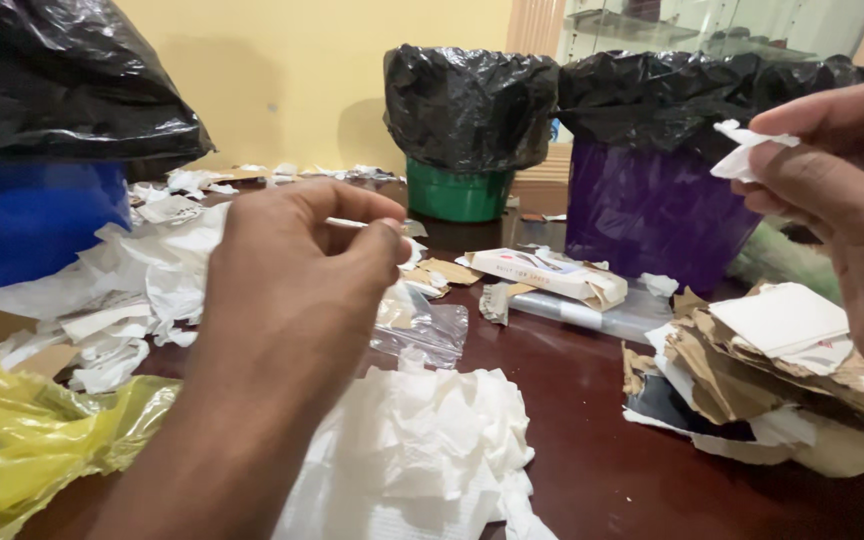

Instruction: The person sorts paper and cardboard scraps on a table into separate bins. They tear paper into smaller pieces and place them into a blue bin, then gather cardboard pieces and place them into a purple bin.

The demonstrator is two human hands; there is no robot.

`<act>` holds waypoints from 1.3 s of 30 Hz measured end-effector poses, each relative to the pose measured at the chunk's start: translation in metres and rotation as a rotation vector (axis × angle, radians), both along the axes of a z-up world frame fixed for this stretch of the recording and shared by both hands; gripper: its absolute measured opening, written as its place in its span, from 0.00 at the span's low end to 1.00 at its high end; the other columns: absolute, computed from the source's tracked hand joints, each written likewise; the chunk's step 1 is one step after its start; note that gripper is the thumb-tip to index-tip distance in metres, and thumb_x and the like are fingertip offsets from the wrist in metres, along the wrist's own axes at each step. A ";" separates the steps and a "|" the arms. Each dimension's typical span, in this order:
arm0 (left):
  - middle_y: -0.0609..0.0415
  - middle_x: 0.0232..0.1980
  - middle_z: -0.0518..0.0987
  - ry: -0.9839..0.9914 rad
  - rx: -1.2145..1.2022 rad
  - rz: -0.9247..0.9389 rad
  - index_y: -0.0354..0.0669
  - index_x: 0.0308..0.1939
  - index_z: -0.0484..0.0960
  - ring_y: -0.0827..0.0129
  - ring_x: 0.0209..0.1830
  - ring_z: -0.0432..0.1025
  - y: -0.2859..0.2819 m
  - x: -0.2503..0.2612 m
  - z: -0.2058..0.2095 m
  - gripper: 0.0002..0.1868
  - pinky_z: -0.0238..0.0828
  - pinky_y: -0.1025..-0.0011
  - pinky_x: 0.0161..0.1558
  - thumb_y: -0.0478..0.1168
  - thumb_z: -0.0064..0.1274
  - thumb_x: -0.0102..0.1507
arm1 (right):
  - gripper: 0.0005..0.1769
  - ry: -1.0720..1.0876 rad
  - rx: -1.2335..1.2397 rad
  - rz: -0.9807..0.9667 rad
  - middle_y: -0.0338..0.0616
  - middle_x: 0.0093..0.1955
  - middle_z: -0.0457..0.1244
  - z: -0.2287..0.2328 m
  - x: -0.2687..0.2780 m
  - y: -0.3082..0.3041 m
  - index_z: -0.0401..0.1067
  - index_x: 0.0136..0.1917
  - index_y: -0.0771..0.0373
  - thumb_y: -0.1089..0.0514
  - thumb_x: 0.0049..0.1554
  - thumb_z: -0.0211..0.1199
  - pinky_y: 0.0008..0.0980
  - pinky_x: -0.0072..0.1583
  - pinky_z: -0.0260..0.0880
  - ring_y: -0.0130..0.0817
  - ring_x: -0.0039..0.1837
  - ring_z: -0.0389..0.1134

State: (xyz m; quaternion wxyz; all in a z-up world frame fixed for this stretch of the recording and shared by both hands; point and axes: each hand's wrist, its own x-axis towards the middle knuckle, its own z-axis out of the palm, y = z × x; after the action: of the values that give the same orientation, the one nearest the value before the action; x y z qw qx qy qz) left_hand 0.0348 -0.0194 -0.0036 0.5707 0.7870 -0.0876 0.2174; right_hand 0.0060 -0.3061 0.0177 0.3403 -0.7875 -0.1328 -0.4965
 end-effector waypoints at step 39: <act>0.46 0.56 0.82 0.290 0.621 0.163 0.47 0.60 0.80 0.57 0.52 0.80 0.028 0.012 0.017 0.25 0.75 0.63 0.56 0.49 0.63 0.61 | 0.09 0.461 0.326 0.386 0.45 0.46 0.72 -0.039 0.027 0.091 0.76 0.52 0.68 0.65 0.59 0.58 0.25 0.47 0.73 0.25 0.46 0.70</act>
State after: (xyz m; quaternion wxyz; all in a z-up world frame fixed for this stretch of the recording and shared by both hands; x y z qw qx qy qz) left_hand 0.0470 0.0087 0.0138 0.2915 0.9500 -0.0043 0.1114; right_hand 0.0326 -0.2147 -0.0210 0.5704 -0.7746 -0.1178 -0.2464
